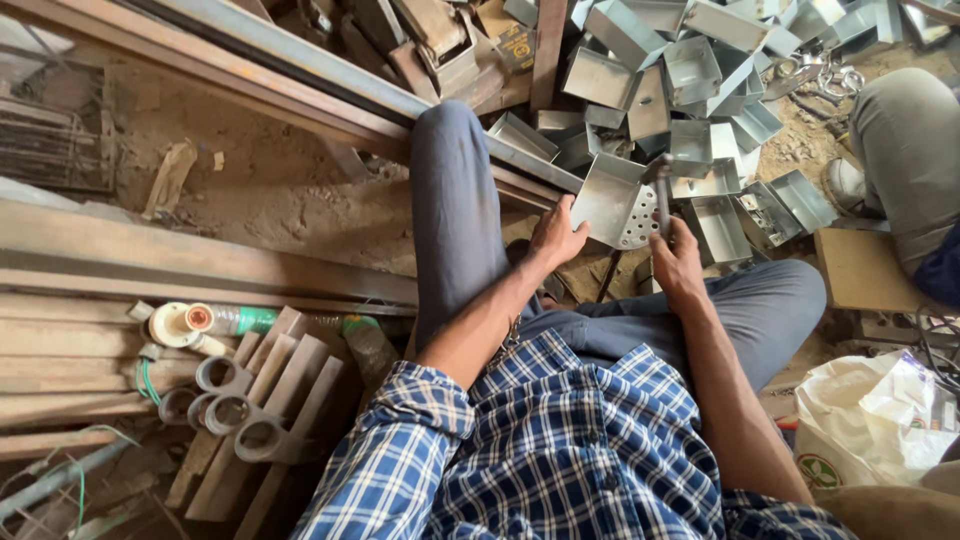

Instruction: The person uses a hammer to shape and assemble small metal box components while sitting on the floor, handling multiple individual metal pieces and using a hammer to tap them into place.

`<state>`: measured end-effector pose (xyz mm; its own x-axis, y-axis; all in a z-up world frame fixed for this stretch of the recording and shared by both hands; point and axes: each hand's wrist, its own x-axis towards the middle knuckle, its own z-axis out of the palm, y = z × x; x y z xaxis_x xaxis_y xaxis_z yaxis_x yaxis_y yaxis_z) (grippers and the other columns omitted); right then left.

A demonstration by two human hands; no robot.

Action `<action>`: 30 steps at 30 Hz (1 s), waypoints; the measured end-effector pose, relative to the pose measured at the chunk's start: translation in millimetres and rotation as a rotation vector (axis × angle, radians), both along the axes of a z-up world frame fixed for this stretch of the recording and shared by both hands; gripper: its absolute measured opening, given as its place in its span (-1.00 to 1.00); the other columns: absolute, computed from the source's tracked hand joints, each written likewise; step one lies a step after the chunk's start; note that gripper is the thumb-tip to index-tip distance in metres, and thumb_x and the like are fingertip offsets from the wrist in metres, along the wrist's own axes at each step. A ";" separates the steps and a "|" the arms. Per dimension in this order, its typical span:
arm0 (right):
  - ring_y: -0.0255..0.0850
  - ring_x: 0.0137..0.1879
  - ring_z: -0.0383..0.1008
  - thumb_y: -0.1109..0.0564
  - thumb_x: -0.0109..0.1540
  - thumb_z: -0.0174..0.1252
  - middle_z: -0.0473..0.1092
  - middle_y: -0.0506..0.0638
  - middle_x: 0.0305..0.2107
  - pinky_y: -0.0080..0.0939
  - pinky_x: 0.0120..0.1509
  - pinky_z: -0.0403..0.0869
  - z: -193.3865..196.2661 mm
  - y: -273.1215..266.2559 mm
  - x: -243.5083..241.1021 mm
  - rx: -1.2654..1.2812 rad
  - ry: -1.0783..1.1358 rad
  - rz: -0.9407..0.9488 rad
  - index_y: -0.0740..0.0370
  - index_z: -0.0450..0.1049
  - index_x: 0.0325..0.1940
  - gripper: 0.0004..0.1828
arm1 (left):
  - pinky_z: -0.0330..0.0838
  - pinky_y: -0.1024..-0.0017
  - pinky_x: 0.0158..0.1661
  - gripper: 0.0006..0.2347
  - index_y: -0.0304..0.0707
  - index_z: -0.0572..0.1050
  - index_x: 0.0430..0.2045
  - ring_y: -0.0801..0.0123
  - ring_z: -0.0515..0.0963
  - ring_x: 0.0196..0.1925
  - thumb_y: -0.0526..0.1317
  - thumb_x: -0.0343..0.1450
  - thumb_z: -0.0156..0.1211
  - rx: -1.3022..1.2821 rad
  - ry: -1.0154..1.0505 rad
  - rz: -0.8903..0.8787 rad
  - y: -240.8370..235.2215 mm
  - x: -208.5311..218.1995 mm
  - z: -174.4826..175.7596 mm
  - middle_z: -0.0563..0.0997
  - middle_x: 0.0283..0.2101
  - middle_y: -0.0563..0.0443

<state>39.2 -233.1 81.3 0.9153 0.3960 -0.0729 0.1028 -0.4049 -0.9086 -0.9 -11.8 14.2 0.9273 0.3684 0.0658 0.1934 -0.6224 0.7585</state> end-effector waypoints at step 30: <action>-0.24 -0.35 0.38 -0.03 0.46 -0.06 0.39 -0.01 -0.45 -0.17 -0.26 0.38 9.1 4.9 -0.7 -0.002 -0.082 -0.300 0.30 0.43 0.00 -0.67 | 0.46 0.12 0.09 -0.77 0.22 0.68 -0.17 0.13 0.65 -0.02 -0.23 0.35 0.34 0.333 0.307 -0.276 42.5 119.6 -25.7 0.65 -0.06 0.02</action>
